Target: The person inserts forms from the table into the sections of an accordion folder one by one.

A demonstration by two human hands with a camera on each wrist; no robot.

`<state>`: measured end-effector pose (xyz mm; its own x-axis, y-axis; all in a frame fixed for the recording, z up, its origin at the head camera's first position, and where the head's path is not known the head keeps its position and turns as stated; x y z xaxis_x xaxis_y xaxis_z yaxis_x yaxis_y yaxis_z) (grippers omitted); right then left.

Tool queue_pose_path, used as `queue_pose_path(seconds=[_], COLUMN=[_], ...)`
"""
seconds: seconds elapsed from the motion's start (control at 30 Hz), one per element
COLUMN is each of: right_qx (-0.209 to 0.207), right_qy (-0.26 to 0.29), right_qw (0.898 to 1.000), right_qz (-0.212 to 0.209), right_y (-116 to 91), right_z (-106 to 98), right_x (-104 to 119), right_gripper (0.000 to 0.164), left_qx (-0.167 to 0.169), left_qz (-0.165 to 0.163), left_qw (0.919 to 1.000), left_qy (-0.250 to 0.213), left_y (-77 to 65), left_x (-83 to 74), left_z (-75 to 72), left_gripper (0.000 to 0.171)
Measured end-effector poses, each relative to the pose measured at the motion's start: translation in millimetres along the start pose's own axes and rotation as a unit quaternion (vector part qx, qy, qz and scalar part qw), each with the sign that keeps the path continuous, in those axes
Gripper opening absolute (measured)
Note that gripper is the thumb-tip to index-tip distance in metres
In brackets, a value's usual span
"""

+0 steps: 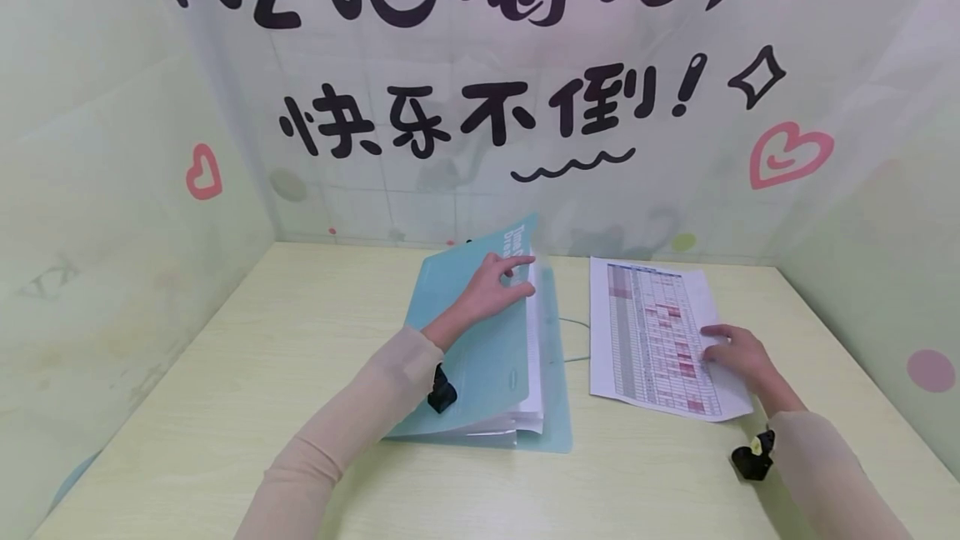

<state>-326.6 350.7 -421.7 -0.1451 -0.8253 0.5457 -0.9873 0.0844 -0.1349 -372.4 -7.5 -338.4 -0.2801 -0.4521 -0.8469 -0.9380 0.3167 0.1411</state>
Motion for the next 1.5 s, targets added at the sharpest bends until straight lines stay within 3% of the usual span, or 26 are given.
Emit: queue_pose_path(seconds=[0.23,0.53,0.73,0.9,1.07,1.17,1.33,1.5], right_qx=[-0.021,-0.134,-0.173,-0.186,-0.173,-0.171,-0.179,-0.185], right_qy=[-0.01,0.042,0.101,0.203,0.349,0.397,0.414,0.41], right_qw=[1.0,0.99,0.979,0.959,0.916,0.897,0.886,0.885], right_qz=[0.0,0.003,0.039,0.071,0.093,0.094,0.106,0.118], right_y=[-5.8,-12.8,-17.0,-18.7,-22.1,-24.9,-28.0,-29.8], right_z=[-6.7,-29.0,-41.2,-43.3,-36.5,-30.3,-19.4,-11.1], right_x=[-0.5,-1.5,-9.6,-16.3,-12.0,-4.4,5.4,11.7], right_gripper=[0.044,0.041,0.042,0.036,0.034,0.033,0.033,0.033], left_qx=[-0.003,-0.001,-0.003,-0.002,-0.004,-0.004,-0.007,-0.012], left_qz=[0.001,-0.003,-0.003,-0.007,-0.011,-0.008,0.002,-0.004], left_qw=[1.0,1.0,1.0,1.0,0.9999,1.0,1.0,0.9999], left_qy=[0.0,-0.004,-0.001,0.0,-0.003,-0.003,-0.004,-0.004], left_y=[0.6,1.8,3.2,1.5,0.6,0.7,2.1,3.2], left_x=[-0.1,0.7,1.3,-1.2,-1.9,-1.7,-0.3,1.7], left_z=[-0.6,-0.9,-2.0,-3.3,-4.6,-4.7,-5.0,-5.0], left_gripper=[0.045,0.044,0.043,0.044,0.045,0.044,0.044,0.043])
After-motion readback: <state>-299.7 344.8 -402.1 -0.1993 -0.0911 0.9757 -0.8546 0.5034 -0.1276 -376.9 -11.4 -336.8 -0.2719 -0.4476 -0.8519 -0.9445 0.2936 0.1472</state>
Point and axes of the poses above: each hand's wrist, its own y-axis towards the middle knuckle, its own z-axis out of the palm, x = y × z, the point moved 7 cm from there along y, towards the middle knuckle, and after that the axes turned 9 degrees about -y, right-handed, at the moved point
